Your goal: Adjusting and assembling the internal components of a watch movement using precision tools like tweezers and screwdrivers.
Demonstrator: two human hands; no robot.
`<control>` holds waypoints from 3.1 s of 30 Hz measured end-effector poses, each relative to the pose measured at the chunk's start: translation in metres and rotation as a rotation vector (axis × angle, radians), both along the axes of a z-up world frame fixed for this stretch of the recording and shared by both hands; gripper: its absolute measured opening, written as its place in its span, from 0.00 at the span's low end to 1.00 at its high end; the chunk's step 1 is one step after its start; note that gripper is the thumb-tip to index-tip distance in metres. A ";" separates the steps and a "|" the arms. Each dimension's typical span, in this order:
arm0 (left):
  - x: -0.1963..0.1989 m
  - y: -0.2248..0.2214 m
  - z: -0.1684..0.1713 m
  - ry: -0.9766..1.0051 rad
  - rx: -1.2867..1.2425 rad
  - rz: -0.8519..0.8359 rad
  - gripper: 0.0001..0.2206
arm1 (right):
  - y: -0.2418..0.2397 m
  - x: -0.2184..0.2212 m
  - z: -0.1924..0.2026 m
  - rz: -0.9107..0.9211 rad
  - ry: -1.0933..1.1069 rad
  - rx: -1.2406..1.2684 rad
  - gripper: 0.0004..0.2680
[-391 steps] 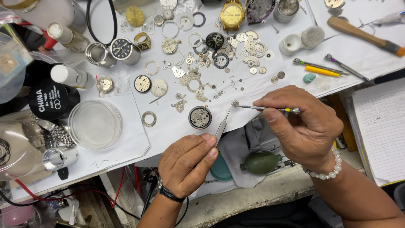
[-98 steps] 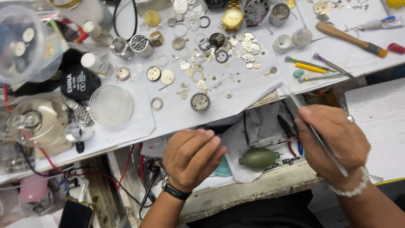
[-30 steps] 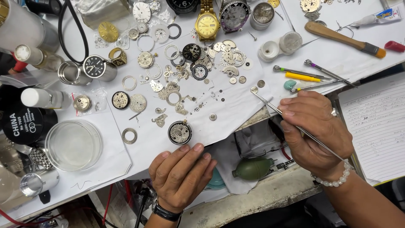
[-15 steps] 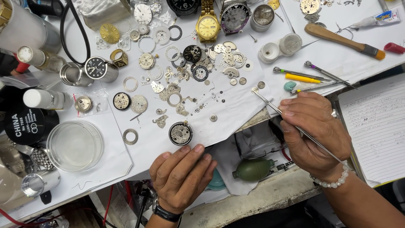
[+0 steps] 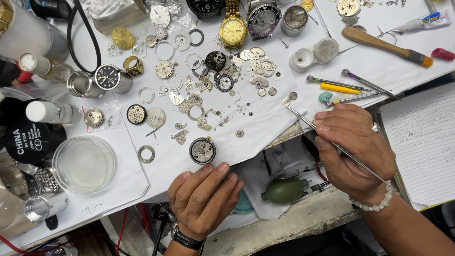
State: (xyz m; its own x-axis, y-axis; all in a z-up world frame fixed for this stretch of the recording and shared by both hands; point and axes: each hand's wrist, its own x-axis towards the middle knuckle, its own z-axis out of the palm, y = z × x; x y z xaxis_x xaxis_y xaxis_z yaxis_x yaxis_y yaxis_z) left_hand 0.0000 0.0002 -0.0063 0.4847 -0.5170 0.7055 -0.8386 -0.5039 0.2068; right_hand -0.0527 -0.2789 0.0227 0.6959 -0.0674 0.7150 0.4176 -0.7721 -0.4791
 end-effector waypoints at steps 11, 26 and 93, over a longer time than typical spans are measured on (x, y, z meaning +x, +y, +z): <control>0.001 -0.001 0.002 -0.007 0.001 0.005 0.06 | 0.000 0.001 0.001 0.002 0.002 0.012 0.02; 0.001 -0.002 0.001 -0.024 -0.018 0.002 0.06 | 0.002 -0.001 0.006 -0.005 0.009 0.070 0.03; 0.005 0.000 0.000 -0.061 -0.082 -0.008 0.05 | 0.046 0.005 0.002 0.069 -0.023 -0.032 0.01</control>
